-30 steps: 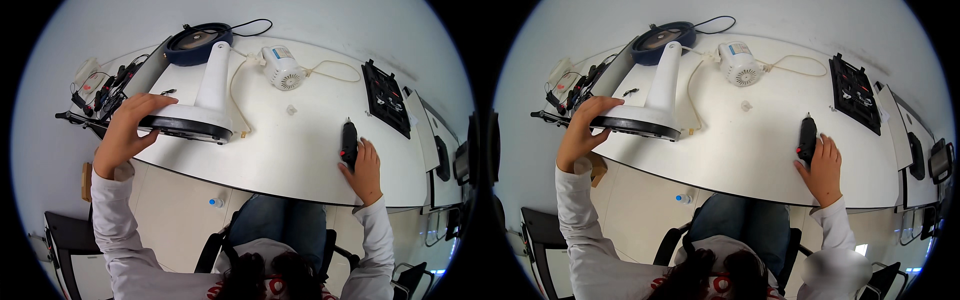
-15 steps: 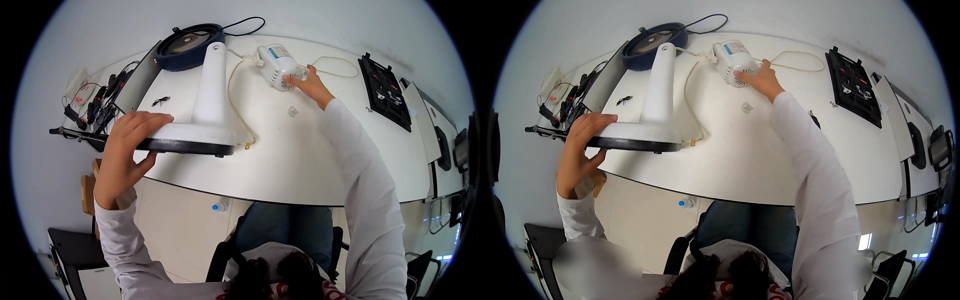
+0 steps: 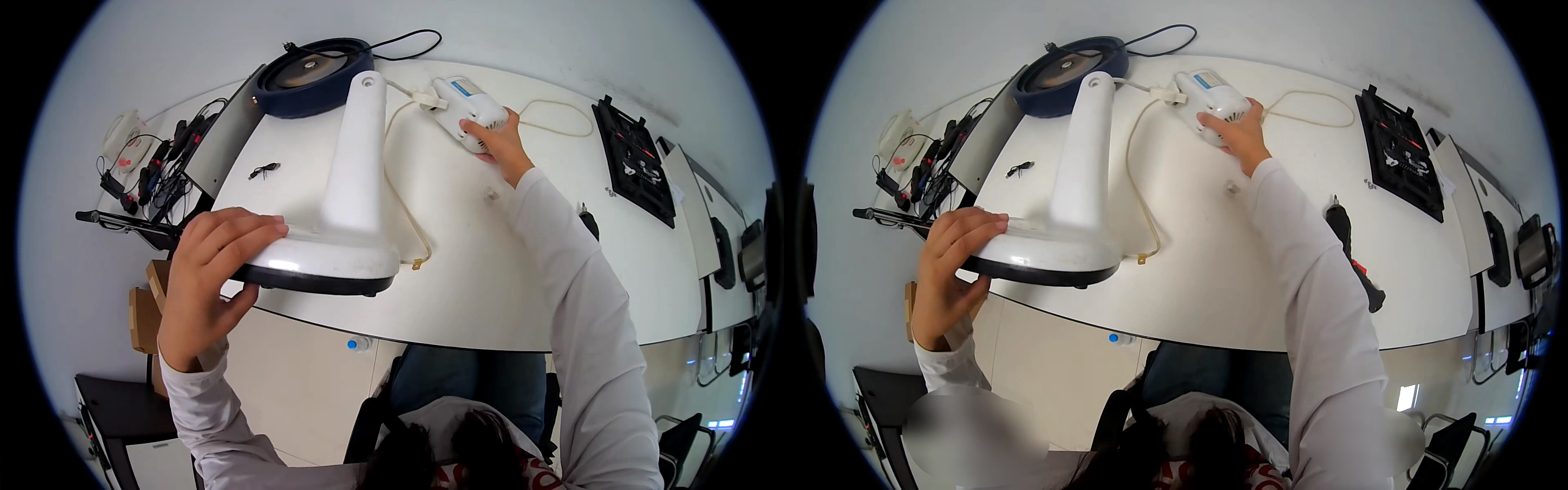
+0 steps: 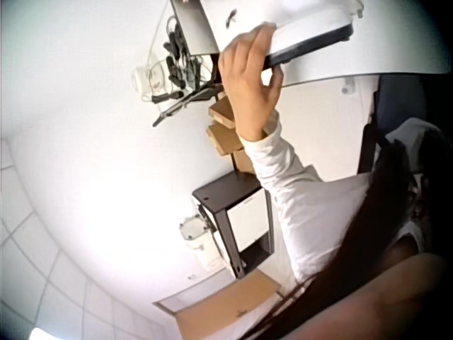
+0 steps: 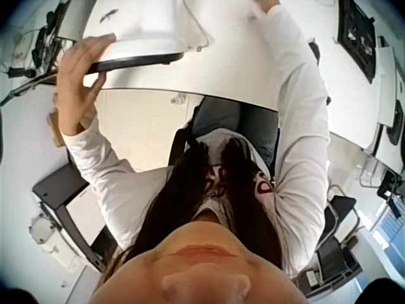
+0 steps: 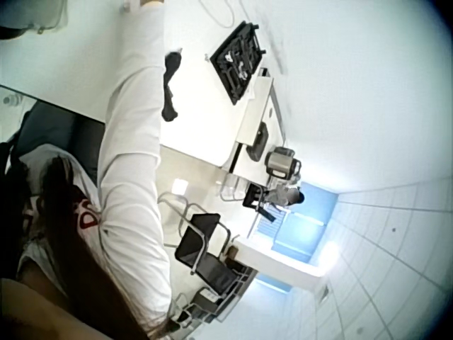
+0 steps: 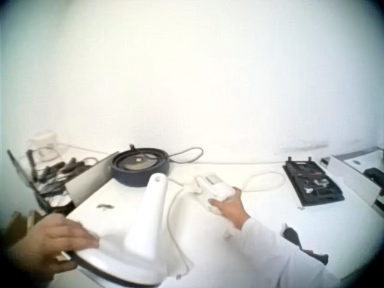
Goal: The person uses a cordless electric screwdriver to fasten screws into the underside of a black plastic appliance base. They repeatedly pick up screws, align them in the holes, and drive them in while holding the base steady. The base is flipped over at the end to show the top side.
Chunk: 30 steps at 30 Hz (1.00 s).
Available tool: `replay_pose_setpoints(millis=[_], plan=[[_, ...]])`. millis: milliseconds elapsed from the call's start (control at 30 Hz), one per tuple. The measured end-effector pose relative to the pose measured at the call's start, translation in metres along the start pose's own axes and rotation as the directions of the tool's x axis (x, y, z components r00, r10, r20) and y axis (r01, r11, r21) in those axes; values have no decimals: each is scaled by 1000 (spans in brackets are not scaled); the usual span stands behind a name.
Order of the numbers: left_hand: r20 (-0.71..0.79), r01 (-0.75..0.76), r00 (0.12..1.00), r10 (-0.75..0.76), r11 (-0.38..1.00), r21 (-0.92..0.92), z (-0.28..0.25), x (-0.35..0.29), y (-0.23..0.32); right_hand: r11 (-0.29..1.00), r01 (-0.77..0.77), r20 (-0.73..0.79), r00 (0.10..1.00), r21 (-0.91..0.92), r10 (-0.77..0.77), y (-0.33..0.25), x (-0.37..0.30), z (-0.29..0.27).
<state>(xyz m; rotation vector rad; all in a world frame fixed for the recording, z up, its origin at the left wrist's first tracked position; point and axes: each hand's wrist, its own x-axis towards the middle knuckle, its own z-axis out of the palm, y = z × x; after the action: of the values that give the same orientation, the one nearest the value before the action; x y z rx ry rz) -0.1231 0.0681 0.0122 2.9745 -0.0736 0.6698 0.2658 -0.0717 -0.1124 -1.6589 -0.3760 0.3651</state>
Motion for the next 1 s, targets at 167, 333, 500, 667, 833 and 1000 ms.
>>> replay_pose_setpoints(millis=[167, 333, 500, 667, 833, 1000], plan=[[-35, -61, 997, 62, 998, 30, 4, -13, 0, 980, -74, 69, 996, 183, 62, -11, -15, -7], [-137, -56, 989, 62, 997, 47, 22, -29, 3, 989, 4, 69, 998, 150, -14, -27, -25, -27], [-214, -78, 972, 95, 993, 88, 57, -51, 2, 946, 79, 112, 986, 315, -120, -46, -34, -44], [-304, -75, 944, 126, 982, 175, 97, -65, 8, 954, 127, 128, 978, 270, -166, -54, -47, -58], [-282, -64, 949, 140, 962, 265, 111, -61, 31, 973, 134, 124, 979, 188, -159, -52, -57, -54], [-268, -11, 960, 81, 967, 253, 120, -69, 44, 973, 126, 136, 979, 196, -154, -42, -58, -35]])
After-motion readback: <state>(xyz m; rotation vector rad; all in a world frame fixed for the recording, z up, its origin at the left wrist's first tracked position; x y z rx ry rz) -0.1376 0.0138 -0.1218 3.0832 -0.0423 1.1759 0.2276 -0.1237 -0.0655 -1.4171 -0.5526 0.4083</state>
